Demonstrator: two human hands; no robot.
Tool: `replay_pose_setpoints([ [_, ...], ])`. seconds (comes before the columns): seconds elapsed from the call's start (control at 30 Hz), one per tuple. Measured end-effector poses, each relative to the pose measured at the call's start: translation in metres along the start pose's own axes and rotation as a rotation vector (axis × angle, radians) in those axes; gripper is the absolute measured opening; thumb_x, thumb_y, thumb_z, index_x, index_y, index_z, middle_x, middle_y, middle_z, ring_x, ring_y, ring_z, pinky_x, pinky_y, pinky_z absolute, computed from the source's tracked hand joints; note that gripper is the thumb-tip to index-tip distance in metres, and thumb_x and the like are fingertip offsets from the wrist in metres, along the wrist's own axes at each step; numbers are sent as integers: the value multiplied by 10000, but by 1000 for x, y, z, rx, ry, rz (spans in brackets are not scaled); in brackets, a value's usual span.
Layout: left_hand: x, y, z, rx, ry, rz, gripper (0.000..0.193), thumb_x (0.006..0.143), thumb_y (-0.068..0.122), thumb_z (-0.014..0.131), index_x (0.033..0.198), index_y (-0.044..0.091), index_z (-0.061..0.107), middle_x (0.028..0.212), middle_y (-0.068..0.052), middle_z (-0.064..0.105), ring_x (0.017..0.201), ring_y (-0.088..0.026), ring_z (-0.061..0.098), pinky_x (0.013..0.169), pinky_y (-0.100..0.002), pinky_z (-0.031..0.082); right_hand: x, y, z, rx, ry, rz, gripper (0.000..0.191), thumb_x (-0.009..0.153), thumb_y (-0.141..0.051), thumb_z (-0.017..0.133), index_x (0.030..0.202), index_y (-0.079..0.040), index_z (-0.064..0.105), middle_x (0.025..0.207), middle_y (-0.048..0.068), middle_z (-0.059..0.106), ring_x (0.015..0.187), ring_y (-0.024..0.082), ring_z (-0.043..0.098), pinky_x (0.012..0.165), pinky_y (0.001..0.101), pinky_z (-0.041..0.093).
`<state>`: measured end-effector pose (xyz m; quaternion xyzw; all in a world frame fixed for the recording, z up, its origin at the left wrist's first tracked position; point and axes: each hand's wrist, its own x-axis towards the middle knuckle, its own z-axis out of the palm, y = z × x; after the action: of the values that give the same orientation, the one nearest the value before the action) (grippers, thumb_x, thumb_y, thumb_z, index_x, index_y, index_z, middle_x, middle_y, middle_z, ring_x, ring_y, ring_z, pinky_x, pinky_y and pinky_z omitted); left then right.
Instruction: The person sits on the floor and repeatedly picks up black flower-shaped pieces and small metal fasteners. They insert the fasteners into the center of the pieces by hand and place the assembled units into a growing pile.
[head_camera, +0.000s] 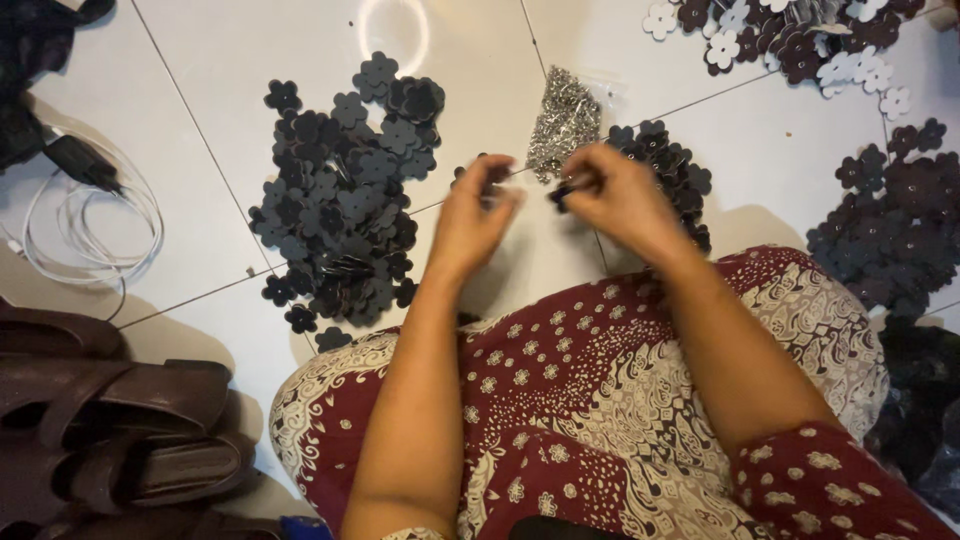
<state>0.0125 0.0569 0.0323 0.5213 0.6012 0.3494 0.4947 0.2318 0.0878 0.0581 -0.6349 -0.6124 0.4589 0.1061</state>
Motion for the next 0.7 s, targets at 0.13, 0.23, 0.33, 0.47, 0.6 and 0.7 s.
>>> replay_pose_setpoints([
  [0.13, 1, -11, -12, 371, 295, -53, 307, 907, 125, 721, 1212, 119, 696, 1220, -98, 647, 1100, -297, 640, 962, -399, 500, -16, -6, -55, -244, 126, 152, 279, 900, -122, 711, 1177, -157, 723, 1035, 104, 762, 889, 220, 709, 806, 352, 560],
  [0.23, 1, -15, -12, 498, 332, -85, 369, 885, 143, 743, 1249, 128, 689, 1282, -100, 601, 1152, -347, 584, 999, -439, 463, -23, -5, -62, -563, 352, -87, 228, 857, -159, 800, 1081, -127, 771, 1032, 140, 734, 939, 303, 681, 810, 407, 548],
  [0.33, 2, -17, -9, 542, 328, -88, 433, 851, 157, 773, 1271, 125, 672, 1279, -104, 581, 1159, -356, 567, 986, -437, 470, -21, 2, -45, -547, 425, -288, 161, 871, -154, 820, 1016, -96, 783, 1051, 140, 721, 981, 315, 677, 858, 411, 542],
  [0.47, 2, -17, -8, 561, 321, -119, 468, 823, 154, 796, 1274, 131, 670, 1249, -96, 586, 1152, -335, 570, 972, -429, 482, -5, 11, -1, -473, 210, -230, 121, 882, -161, 757, 988, -106, 779, 996, 129, 725, 895, 313, 697, 829, 426, 549],
  [0.6, 0, -18, -8, 552, 315, -118, 349, 827, 119, 783, 1165, 113, 697, 1220, -95, 611, 1136, -334, 580, 954, -429, 482, -5, 22, 21, -539, 205, -335, 120, 859, -159, 757, 944, -75, 761, 943, 153, 717, 892, 362, 688, 796, 466, 554],
  [0.7, 1, -23, -7, 501, 319, -120, 242, 843, 119, 767, 1071, 95, 690, 1125, -96, 661, 1067, -320, 630, 904, -424, 495, -5, 25, 25, -546, 210, -337, 123, 851, -166, 753, 925, -68, 752, 919, 163, 710, 880, 378, 683, 772, 481, 550],
])
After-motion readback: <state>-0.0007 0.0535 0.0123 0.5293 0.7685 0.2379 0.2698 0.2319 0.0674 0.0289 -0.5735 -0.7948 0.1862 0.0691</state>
